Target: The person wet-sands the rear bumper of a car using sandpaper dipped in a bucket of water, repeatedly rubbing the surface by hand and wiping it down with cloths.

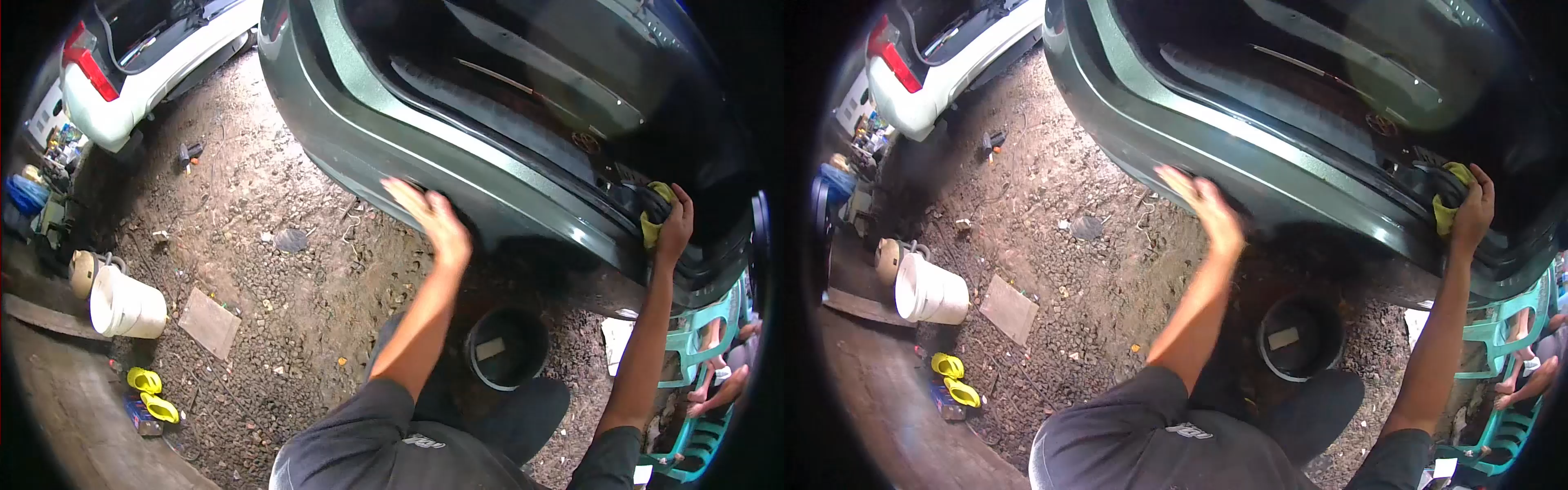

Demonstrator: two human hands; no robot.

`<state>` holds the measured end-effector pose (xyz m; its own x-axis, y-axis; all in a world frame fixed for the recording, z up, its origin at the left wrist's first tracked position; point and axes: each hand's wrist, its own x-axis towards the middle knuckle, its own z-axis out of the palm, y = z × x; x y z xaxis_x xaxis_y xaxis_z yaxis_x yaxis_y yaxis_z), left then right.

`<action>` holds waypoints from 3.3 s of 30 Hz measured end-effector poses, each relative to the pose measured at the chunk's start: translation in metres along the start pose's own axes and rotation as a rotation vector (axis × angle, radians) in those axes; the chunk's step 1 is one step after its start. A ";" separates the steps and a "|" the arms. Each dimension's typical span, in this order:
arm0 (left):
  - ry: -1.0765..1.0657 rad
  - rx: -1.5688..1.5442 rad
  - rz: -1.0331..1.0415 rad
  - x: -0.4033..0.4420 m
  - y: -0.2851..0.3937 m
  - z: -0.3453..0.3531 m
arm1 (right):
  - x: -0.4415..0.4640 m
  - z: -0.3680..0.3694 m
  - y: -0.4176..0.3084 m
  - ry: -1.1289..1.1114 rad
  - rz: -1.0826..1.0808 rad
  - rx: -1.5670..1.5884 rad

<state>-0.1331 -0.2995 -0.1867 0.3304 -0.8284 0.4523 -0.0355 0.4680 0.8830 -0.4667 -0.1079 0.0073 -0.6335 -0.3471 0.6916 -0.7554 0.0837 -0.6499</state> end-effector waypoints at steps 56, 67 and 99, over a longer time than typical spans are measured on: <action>0.029 -0.206 -0.183 0.178 -0.108 -0.052 | 0.006 0.001 0.010 -0.043 0.036 0.055; -0.103 -0.380 -0.101 0.258 -0.171 -0.073 | 0.003 0.004 0.003 -0.029 0.018 0.070; -0.182 -0.512 -0.283 0.292 -0.138 -0.088 | -0.008 0.012 -0.016 0.050 0.080 0.068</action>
<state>0.0508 -0.5787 -0.1872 0.0923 -0.9602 0.2635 0.5031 0.2734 0.8199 -0.4477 -0.1174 0.0081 -0.6998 -0.2948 0.6507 -0.6905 0.0454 -0.7220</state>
